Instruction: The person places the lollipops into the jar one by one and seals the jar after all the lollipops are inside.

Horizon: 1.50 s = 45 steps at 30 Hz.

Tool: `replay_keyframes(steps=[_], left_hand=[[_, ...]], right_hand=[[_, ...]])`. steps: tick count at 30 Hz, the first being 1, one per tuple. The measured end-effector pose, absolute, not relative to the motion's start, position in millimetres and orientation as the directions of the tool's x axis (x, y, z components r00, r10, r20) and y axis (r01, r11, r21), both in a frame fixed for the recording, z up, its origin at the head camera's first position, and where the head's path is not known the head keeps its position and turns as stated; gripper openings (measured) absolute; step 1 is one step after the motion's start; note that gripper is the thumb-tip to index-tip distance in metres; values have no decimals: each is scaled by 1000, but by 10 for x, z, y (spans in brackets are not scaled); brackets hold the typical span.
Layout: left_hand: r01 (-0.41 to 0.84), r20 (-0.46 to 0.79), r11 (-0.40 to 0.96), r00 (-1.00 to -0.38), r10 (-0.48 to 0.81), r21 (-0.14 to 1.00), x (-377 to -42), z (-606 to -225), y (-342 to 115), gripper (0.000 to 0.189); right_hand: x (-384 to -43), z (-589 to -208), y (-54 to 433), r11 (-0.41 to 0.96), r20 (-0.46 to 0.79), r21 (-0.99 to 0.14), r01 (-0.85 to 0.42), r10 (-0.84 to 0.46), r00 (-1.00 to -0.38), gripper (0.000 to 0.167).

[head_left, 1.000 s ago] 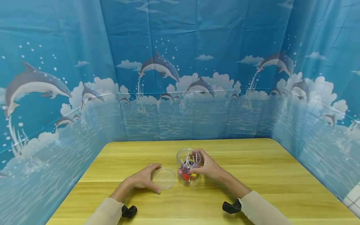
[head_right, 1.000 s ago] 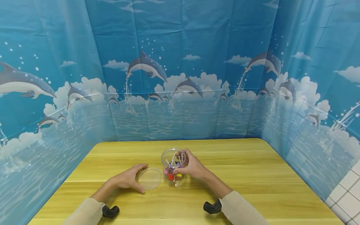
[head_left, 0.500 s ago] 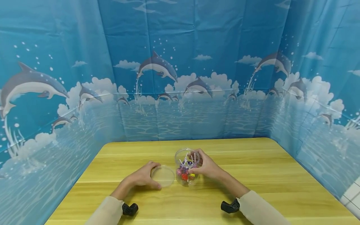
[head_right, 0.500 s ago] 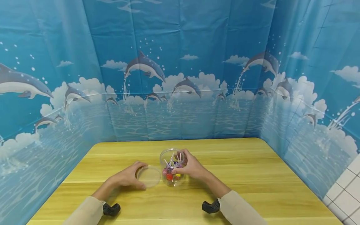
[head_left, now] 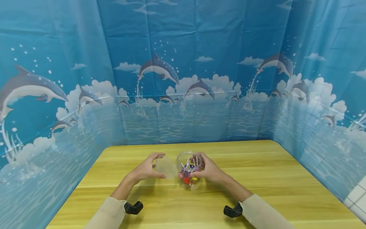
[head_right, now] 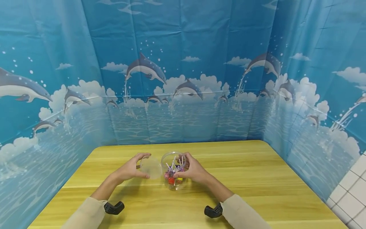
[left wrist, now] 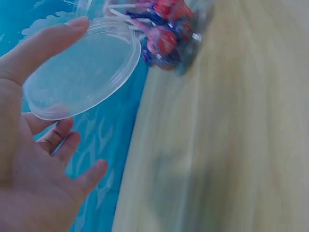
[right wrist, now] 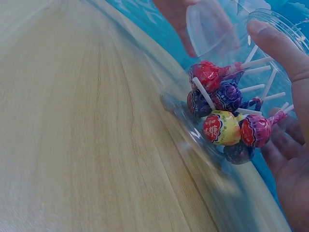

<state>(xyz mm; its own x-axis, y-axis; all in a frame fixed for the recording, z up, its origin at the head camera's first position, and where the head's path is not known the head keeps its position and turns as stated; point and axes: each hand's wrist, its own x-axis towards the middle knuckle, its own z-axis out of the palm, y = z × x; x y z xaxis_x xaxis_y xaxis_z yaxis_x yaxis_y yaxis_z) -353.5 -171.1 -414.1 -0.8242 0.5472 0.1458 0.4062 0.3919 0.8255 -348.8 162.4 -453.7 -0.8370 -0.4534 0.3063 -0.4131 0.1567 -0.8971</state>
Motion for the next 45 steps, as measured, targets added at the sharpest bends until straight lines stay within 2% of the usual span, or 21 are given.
replay_keyframes(steps=[9,18,25,35,45], left_hand=[[361,221,163,-808,546,918,-3561,-4004,-1607,87],[332,245,47,-779,577,942,-3558,-3833,-1515,90],[363,245,71,-749,616,929,-3583,-3683,-1422,88],[437,269,79,-675,688,896,-3661,-3565,-1174,90],[569,248,246,-652,717,784,-3715,-3553,-890,82]], right_hand=[[-3475,-4530,1610,168,305,-892,-420,-462,-833,78],[-3467,-4535,1620,167,298,-898,-408,-451,-841,75],[-3475,-4549,1619,150,308,-897,-416,-463,-831,77],[-3469,-4533,1644,152,298,-902,-404,-459,-837,69],[-3486,-4570,1649,188,269,-902,-389,-459,-846,75]])
